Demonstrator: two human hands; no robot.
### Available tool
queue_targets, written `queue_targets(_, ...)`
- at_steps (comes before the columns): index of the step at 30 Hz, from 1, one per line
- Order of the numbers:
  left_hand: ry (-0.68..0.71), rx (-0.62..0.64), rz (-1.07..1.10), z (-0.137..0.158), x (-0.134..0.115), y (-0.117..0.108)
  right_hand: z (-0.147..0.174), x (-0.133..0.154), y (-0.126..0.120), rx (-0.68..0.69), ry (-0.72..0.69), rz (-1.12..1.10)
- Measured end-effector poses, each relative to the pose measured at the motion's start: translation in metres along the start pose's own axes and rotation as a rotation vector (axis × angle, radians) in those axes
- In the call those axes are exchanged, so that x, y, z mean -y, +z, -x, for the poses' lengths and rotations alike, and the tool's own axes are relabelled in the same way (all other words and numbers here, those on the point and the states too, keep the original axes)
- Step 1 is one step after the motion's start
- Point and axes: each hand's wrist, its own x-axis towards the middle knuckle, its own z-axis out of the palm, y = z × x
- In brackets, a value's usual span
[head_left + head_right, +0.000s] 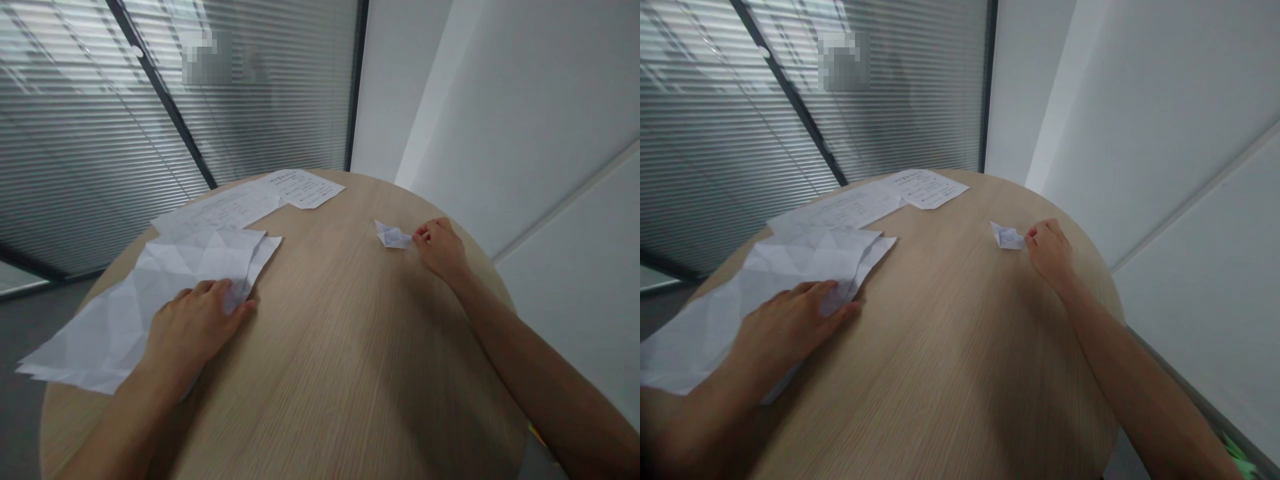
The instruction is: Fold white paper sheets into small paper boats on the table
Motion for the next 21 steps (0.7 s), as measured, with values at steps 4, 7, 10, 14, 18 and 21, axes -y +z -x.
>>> queue_targets(4,-0.013,0.05,0.015,-0.003,0.001,0.0,0.0,0.002,-0.002,0.007,-0.005,-0.021)
queue_targets(7,0.003,0.009,0.022,-0.003,0.002,-0.001,0.001,0.004,-0.004,-0.032,-0.022,-0.036)
queue_targets(10,0.001,-0.033,-0.014,-0.003,0.003,0.001,0.002,0.005,-0.006,-0.095,-0.046,-0.065)
queue_targets(14,-0.011,-0.014,-0.008,-0.007,0.005,0.008,0.004,0.01,-0.008,-0.139,-0.082,-0.113)
queue_targets(18,0.017,0.0,-0.03,-0.01,0.008,0.01,0.006,0.015,-0.01,-0.151,-0.101,-0.132)
queue_targets(21,0.043,0.028,-0.02,-0.009,0.01,0.005,0.008,0.019,-0.009,-0.142,-0.123,-0.144)
